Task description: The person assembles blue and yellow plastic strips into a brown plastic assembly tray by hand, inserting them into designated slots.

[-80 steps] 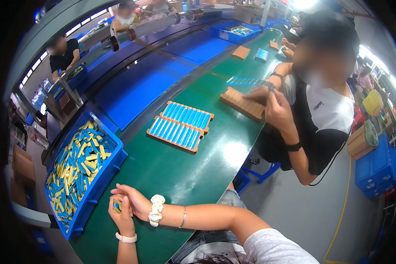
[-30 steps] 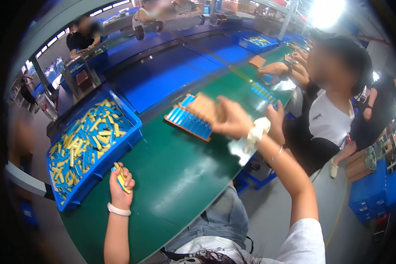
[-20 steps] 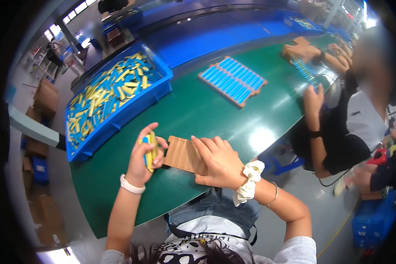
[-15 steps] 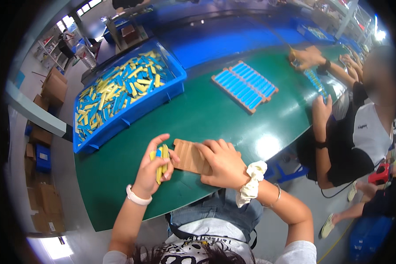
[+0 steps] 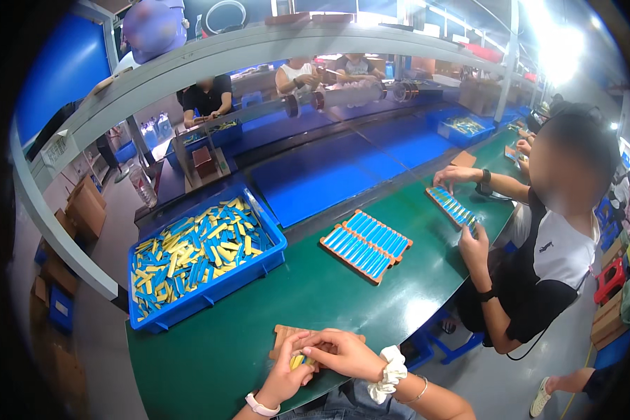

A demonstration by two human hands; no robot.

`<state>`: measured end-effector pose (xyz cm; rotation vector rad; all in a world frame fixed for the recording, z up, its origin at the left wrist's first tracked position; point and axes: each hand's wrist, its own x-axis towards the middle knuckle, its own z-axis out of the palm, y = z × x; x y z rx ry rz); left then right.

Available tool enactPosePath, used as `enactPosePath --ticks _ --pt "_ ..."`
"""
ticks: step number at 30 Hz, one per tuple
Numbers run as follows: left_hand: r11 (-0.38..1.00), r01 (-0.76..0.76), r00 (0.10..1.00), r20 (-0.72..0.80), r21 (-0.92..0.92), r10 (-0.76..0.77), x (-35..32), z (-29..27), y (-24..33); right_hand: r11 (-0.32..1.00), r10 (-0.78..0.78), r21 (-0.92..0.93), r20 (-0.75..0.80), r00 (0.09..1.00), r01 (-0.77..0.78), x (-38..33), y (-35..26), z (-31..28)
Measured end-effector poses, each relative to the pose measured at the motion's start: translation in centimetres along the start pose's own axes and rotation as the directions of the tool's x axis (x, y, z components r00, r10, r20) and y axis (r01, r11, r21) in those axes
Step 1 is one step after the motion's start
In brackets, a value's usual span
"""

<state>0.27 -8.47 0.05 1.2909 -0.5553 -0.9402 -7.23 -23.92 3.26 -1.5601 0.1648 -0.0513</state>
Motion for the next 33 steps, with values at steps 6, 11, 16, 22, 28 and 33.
enactPosePath --ticks 6,11,16,22,28,33 --pt "0.994 -0.038 0.999 0.026 0.103 0.035 0.3 1.3 -0.2 0.987 0.055 -0.150 -0.054 0.997 -0.063 -1.5 0.1 -1.6" --pt "0.994 0.110 0.994 -0.009 -0.031 -0.110 -0.2 1.5 -0.5 0.967 0.042 -0.241 -0.156 0.987 -0.079 -2.3 -1.8 -1.5" --pt "0.992 0.120 0.991 -0.059 -0.027 -0.122 -0.9 2.1 -0.7 0.984 0.012 -0.166 -0.263 0.965 -0.057 -2.9 -0.3 -1.7" --pt "0.860 0.151 0.967 -0.106 -0.487 -0.230 -1.6 2.8 -0.4 0.873 -0.355 -0.459 -0.368 0.859 0.165 -4.8 0.1 -1.0" --pt "0.553 0.232 0.947 0.055 -0.800 -0.317 -0.4 3.6 -0.5 0.636 -0.667 -0.667 -0.221 0.712 0.389 -6.0 0.1 -0.3" --pt "0.656 0.193 0.940 -0.055 -0.730 -0.337 -0.9 3.0 -0.4 0.765 -0.585 -0.481 -0.244 0.773 0.428 -6.0 2.2 -0.5"
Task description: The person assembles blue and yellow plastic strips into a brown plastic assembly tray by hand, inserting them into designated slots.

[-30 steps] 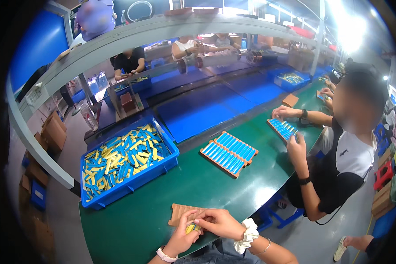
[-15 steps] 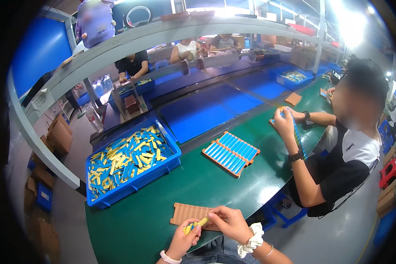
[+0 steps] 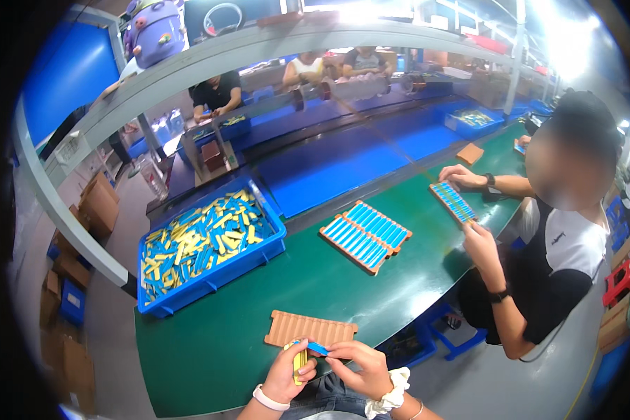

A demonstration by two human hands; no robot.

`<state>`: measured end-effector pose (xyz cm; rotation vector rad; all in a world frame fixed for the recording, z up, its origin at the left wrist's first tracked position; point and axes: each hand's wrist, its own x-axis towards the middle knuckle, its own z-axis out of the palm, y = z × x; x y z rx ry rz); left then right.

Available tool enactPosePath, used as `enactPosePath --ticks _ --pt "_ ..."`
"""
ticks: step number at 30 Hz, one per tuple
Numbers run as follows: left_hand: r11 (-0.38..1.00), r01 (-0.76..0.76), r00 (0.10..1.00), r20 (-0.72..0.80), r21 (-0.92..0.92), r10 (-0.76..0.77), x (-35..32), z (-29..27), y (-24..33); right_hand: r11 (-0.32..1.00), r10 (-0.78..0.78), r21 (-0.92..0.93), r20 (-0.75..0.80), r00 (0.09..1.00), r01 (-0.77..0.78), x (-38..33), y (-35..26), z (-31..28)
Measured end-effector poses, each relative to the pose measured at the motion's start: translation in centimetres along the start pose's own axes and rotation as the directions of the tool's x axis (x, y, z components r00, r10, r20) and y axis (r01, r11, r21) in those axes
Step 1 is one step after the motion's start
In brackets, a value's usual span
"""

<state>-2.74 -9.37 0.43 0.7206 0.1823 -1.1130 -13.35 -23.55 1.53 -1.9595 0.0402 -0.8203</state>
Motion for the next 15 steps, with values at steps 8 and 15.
enactPosePath --ticks 8,15 --pt "0.919 0.394 0.888 0.254 0.007 -0.383 -0.5 -2.9 0.7 0.812 0.213 0.511 0.188 0.959 -0.281 -0.3 0.7 -0.5" --pt "0.897 0.374 0.877 0.224 0.235 -0.424 -1.0 -1.8 0.6 0.742 0.309 0.542 0.248 0.918 -0.396 -0.3 1.5 -0.9"
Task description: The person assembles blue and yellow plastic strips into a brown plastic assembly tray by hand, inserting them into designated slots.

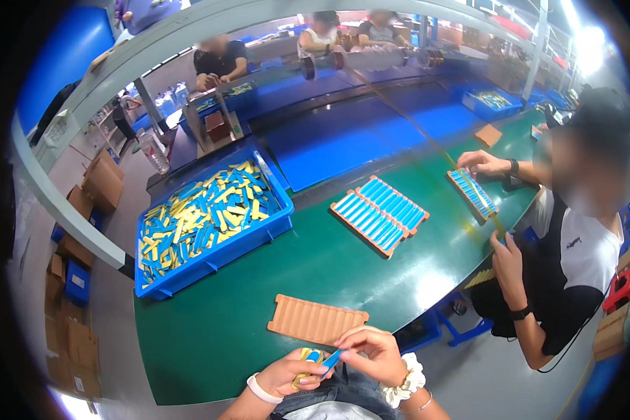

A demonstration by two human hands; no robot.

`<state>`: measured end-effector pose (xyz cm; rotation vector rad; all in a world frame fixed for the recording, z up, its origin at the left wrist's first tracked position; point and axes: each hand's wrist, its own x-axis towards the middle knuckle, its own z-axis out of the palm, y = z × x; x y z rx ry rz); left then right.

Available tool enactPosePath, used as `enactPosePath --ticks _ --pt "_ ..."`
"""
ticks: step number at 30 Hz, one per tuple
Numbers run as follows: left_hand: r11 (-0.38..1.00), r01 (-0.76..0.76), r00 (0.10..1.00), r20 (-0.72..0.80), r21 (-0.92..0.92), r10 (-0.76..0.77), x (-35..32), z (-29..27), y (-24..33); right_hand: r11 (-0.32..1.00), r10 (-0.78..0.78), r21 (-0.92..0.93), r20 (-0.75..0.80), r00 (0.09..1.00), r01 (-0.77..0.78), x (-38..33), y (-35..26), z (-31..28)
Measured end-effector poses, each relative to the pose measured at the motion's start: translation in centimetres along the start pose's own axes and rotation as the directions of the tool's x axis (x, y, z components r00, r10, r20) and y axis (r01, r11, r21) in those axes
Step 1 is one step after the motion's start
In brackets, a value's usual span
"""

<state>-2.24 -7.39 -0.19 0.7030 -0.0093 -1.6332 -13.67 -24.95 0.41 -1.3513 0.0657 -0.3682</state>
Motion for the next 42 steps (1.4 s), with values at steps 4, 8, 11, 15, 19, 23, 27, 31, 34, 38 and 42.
enactPosePath --ticks 4,8,11,15,19,23,27,31,34,38,42 --pt "0.925 -0.228 0.898 -0.301 0.304 0.321 0.6 1.7 -0.9 0.951 0.279 0.215 -0.278 0.919 -0.224 0.4 -0.6 1.8" --pt "0.482 -0.248 0.590 -0.263 0.840 0.763 1.7 1.3 -1.5 0.932 0.362 0.091 -0.280 0.889 -0.351 1.0 0.4 0.9" --pt "0.558 -0.218 0.687 -0.280 0.801 0.671 1.5 1.7 -0.7 0.942 0.335 0.062 -0.258 0.906 -0.331 1.9 -0.6 1.4" --pt "0.660 -0.247 0.745 -0.296 0.710 0.598 1.8 2.0 0.4 0.936 0.350 0.035 -0.224 0.910 -0.352 2.4 -0.7 0.9" --pt "0.713 -0.268 0.763 -0.309 0.648 0.568 2.2 1.8 0.4 0.923 0.385 0.111 -0.252 0.888 -0.369 1.9 -0.4 0.9" --pt "0.687 -0.257 0.750 -0.308 0.680 0.585 2.0 1.6 0.0 0.939 0.335 0.060 -0.378 0.863 -0.339 1.5 -1.1 -0.7" --pt "0.755 -0.267 0.768 -0.341 0.598 0.542 2.1 1.3 0.3 0.876 0.323 -0.200 -0.435 0.840 -0.440 2.5 -1.0 -3.8" --pt "0.759 -0.261 0.762 -0.356 0.597 0.542 2.3 1.7 0.5 0.741 0.293 -0.507 -0.344 0.892 -0.439 3.2 0.3 -3.2" --pt "0.764 -0.270 0.758 -0.361 0.585 0.544 2.1 1.9 0.7 0.567 0.117 -0.769 -0.280 0.953 -0.295 3.6 -0.6 -2.1" --pt "0.772 -0.226 0.777 -0.368 0.595 0.511 1.9 2.0 0.9 0.590 0.135 -0.747 -0.284 0.949 -0.307 3.7 -0.6 -2.3" --pt "0.850 -0.173 0.860 -0.345 0.497 0.377 1.9 2.3 1.3 0.857 0.123 -0.500 -0.041 0.992 -0.127 2.8 -0.7 -1.7"
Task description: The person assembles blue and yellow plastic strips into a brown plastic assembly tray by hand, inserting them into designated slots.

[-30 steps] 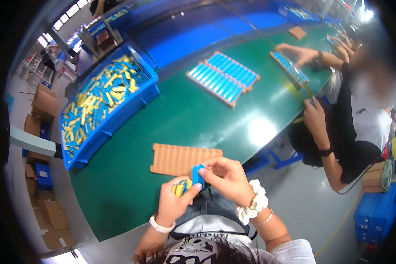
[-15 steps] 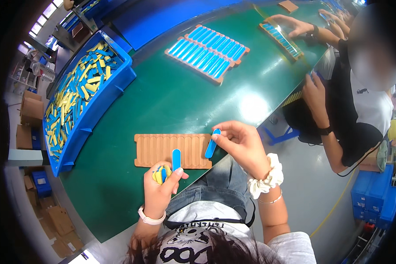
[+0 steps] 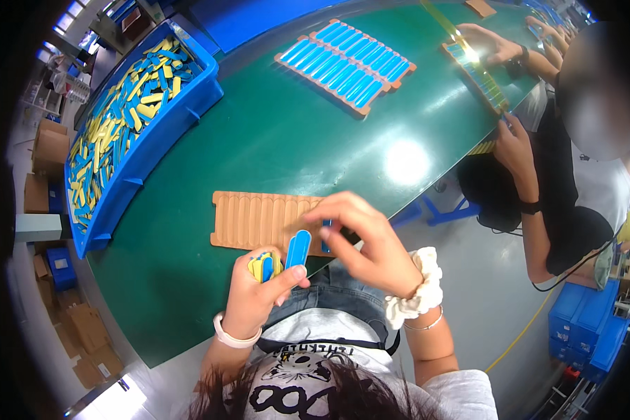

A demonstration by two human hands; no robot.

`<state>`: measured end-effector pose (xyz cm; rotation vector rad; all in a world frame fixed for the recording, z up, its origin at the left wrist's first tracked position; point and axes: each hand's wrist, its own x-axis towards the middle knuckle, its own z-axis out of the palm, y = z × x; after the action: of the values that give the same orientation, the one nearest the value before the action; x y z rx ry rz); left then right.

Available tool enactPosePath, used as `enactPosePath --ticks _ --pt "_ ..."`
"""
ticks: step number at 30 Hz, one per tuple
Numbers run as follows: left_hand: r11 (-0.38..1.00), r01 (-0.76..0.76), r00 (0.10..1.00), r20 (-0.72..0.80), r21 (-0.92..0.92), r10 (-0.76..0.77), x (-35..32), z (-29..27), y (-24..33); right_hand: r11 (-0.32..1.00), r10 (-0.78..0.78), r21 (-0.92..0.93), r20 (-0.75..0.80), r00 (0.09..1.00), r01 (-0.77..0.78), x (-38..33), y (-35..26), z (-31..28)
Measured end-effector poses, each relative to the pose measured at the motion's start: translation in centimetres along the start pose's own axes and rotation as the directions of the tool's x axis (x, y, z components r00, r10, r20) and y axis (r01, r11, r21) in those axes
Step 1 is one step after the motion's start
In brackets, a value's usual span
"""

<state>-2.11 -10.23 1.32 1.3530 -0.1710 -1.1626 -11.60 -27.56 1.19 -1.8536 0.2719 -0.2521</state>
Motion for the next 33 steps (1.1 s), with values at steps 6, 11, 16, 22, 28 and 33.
enactPosePath --ticks 6,11,16,22,28,33 --pt "0.949 0.238 0.928 0.338 -0.208 -0.158 -0.2 -0.9 -0.2 0.869 -0.246 0.471 0.150 0.958 0.149 -0.6 2.0 -0.6" --pt "0.904 0.212 0.969 0.197 -0.371 -0.146 -0.3 -1.4 -0.5 0.823 -0.164 0.504 -0.234 0.958 0.264 -0.5 1.9 0.0" --pt "0.936 -0.023 0.990 -0.136 -0.352 -0.026 -0.3 -1.3 -0.8 0.708 -0.405 -0.665 -0.108 0.908 0.236 0.4 1.3 1.0" --pt "0.945 -0.056 0.988 -0.153 -0.322 0.006 -0.3 -1.5 -0.9 0.535 -0.257 -0.831 0.012 0.966 0.153 -1.9 -1.0 3.0" --pt "0.943 -0.060 0.992 -0.122 -0.327 0.021 -0.1 -1.3 -0.8 0.740 -0.303 -0.654 -0.116 0.946 0.157 -2.2 -0.8 2.1" --pt "0.958 0.113 0.981 0.183 -0.265 -0.065 -0.3 -1.3 -0.1 0.942 -0.126 0.323 0.081 0.989 0.093 -1.6 -1.2 0.6"
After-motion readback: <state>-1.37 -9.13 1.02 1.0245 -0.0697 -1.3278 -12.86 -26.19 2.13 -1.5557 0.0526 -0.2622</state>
